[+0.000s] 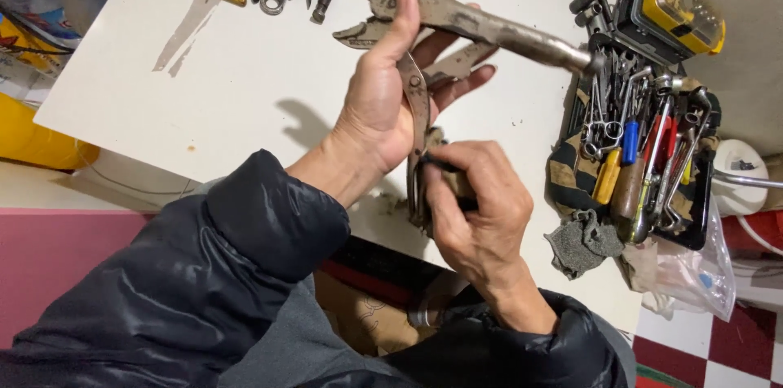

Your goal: The person is cleaning a pair of locking pliers by wiping them thoroughly with a cloth on a workbench.

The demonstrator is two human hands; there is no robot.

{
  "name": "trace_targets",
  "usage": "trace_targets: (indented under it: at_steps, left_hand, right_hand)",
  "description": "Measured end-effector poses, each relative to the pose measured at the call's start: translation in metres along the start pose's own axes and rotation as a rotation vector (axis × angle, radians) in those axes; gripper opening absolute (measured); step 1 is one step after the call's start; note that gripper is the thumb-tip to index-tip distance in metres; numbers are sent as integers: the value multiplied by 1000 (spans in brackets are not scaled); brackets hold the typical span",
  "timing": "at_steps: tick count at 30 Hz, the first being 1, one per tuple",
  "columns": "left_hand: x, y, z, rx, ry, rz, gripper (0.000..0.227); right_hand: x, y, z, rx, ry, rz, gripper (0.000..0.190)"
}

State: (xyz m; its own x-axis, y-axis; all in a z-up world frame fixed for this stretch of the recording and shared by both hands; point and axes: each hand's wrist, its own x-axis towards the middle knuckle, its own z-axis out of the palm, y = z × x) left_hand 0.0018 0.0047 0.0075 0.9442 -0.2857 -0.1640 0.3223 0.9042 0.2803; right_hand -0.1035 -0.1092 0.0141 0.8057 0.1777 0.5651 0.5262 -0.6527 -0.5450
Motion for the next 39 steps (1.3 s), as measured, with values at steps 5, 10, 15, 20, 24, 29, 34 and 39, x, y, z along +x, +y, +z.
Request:
trace_targets:
  at_steps: [5, 10, 15, 20, 24, 29, 34, 39]
  left_hand:
    - [5, 9, 0, -44, 42, 55, 54]
    - [14, 8, -9, -82, -77, 126, 46]
    - [12, 5, -8, -67, -24, 91, 50]
    - [11, 9, -4, -54, -18, 88, 51]
    - [11, 16, -2, -38, 12, 106, 50]
    - [4, 20, 9, -7, 127, 46, 56]
    - [-6, 17, 16, 245, 188, -66, 57]
    - [-10, 11, 19, 612, 161, -234, 62]
  right_hand:
    - [-4, 4, -9, 82, -161, -36, 14]
    - [1, 3, -18, 156, -217, 129, 12]
    - [7, -2, -11, 122, -166, 117, 12]
    - [8, 1, -12, 151, -193, 69, 11]
    - [8, 5, -20, 194, -310, 23, 11]
    - [-2, 38, -26, -158, -336, 65, 21]
    - [-4, 66, -45, -439, -449, 114, 41]
    - [12, 58, -86, -256, -34, 861, 26]
